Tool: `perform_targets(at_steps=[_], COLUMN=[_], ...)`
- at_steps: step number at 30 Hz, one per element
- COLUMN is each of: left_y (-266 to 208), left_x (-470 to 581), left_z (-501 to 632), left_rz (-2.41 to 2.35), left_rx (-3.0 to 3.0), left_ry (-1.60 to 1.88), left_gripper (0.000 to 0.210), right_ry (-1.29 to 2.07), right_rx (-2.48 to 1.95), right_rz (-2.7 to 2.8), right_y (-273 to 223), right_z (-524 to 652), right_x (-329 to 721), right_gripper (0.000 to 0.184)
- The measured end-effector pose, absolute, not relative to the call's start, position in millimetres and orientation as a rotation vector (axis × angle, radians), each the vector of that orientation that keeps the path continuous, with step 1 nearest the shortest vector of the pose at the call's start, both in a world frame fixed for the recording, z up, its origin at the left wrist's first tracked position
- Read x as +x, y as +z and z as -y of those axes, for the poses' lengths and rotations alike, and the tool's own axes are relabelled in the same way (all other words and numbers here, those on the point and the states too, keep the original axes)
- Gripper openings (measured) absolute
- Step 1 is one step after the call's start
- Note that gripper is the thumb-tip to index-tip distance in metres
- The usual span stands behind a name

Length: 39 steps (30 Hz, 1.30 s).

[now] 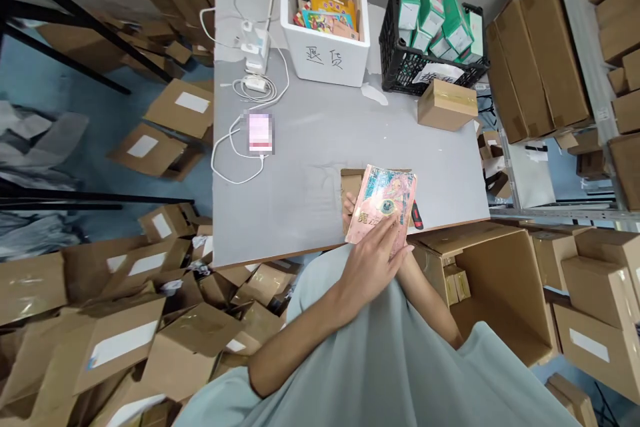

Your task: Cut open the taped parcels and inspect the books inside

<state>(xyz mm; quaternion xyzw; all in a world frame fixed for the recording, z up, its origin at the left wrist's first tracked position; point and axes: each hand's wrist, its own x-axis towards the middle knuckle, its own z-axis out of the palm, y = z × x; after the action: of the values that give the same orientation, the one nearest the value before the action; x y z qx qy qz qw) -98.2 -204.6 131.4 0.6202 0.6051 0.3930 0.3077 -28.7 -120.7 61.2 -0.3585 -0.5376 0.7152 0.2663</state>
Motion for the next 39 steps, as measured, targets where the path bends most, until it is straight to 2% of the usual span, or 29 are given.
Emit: perform_targets(at_steps=[3,7,13,15,19,22,25,32,39], left_y=[127,124,124,125,132,135,129,104,94], left_x=[-97,-104,-121,-127,-150,-178,-207,-224,-195], left_z=[211,219,231,235,238,234,225,211,201], left_rz=[-1.658,-1.704,-1.736,-1.718,-1.639,-1.528,-1.489,-1.505,-1.461], left_rx=[1.744,1.831,1.900,1.879,1.669,1.323,0.947,0.532,0.465], left_ry=[1.019,1.023,1.020,1.027,1.047,1.051,1.104,1.230,1.248], left_gripper=[0.046,0.052,0.056,0.055,0.053,0.042,0.035,0.043,0.054], right_ry=[2.250,2.188,2.228,2.224,2.179,2.135,1.987,1.681,1.580], right_rx=[-0.892,-0.967,-0.979,-1.010,-1.023,-1.061,-1.134,-1.223,-1.209], right_rz=[1.125,1.128,1.026,0.987,0.820,0.684,0.786,1.134,1.199], right_y=[66,73,73,72,75,80,85,89,88], right_z=[123,133,148,153,163,165,160,135,121], right_x=[-36,-49,-71,-73,-69,-61,-51,-17,-1], right_gripper=[0.092,0.103,0.075,0.073,0.073,0.074,0.069,0.087,0.078])
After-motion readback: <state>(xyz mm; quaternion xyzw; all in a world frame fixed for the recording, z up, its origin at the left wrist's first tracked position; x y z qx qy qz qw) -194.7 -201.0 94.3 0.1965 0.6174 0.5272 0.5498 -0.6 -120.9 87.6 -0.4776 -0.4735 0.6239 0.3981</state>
